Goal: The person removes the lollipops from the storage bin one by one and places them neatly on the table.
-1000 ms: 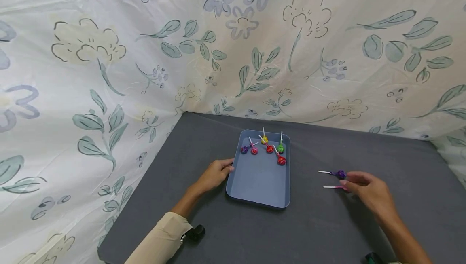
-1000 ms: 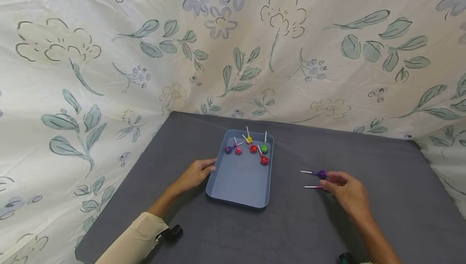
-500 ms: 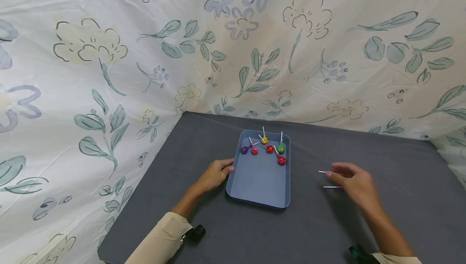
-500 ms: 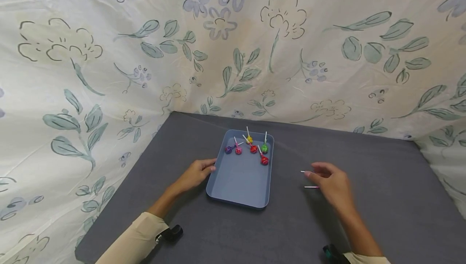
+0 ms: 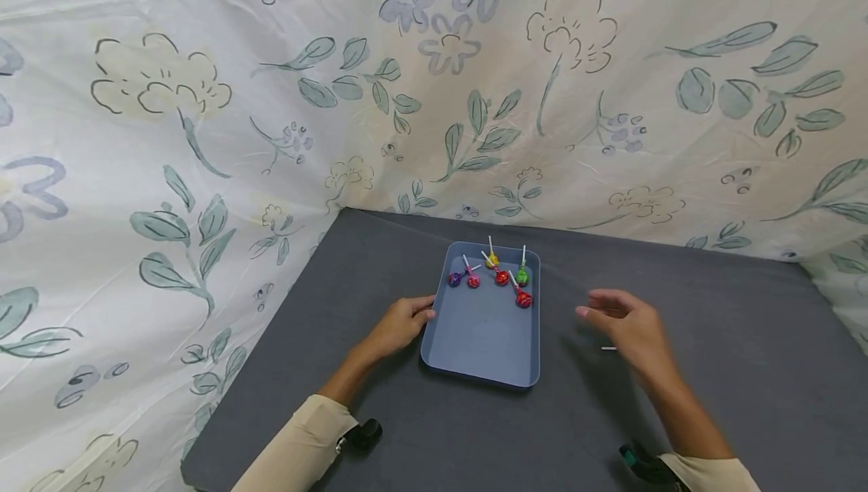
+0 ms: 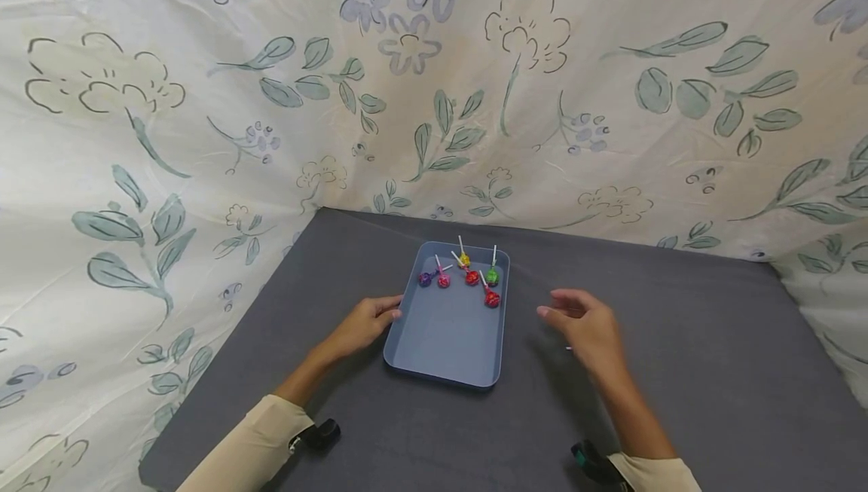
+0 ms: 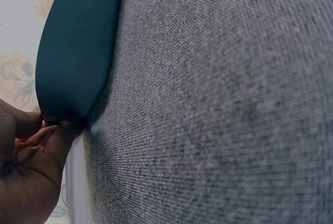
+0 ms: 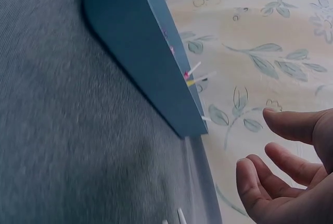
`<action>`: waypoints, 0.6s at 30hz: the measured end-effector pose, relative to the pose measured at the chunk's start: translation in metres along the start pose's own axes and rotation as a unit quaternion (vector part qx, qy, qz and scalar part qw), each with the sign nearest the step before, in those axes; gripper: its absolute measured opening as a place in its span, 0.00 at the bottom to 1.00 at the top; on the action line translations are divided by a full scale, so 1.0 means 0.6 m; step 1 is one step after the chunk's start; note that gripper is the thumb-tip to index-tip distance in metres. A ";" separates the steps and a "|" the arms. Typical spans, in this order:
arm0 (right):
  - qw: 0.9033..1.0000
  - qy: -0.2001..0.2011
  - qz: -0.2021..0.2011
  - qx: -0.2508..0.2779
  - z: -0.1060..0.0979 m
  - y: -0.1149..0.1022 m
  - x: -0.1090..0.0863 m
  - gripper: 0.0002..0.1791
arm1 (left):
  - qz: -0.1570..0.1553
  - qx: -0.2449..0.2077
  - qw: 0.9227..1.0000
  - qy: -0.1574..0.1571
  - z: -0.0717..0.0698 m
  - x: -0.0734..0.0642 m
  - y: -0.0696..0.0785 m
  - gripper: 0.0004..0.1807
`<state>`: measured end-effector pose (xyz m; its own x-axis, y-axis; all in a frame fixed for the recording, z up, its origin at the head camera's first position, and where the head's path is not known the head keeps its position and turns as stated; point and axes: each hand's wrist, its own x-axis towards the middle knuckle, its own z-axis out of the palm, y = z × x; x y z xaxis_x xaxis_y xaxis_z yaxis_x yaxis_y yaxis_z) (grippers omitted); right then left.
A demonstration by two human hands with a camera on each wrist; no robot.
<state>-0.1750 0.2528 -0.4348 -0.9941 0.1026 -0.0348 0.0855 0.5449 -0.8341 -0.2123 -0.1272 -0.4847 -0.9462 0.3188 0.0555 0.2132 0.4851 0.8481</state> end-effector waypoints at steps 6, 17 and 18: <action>1.000 -0.017 0.006 0.025 0.020 -0.013 0.005 0.36 | -0.002 0.000 1.000 -0.001 -0.001 0.000 -0.002 0.22; 0.997 -0.030 0.014 0.066 0.049 -0.025 0.013 0.34 | -0.002 0.012 1.000 -0.005 -0.001 0.000 -0.005 0.22; 0.997 -0.032 0.013 0.068 0.052 -0.027 0.013 0.34 | -0.005 0.010 1.000 -0.005 -0.001 0.000 -0.005 0.22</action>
<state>-0.1862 0.2189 -0.4391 -0.9942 0.0598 -0.0898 0.1068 0.4245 -0.8991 -0.2129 -0.1295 -0.4870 -0.9462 0.3210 0.0417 0.2081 0.5045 0.8379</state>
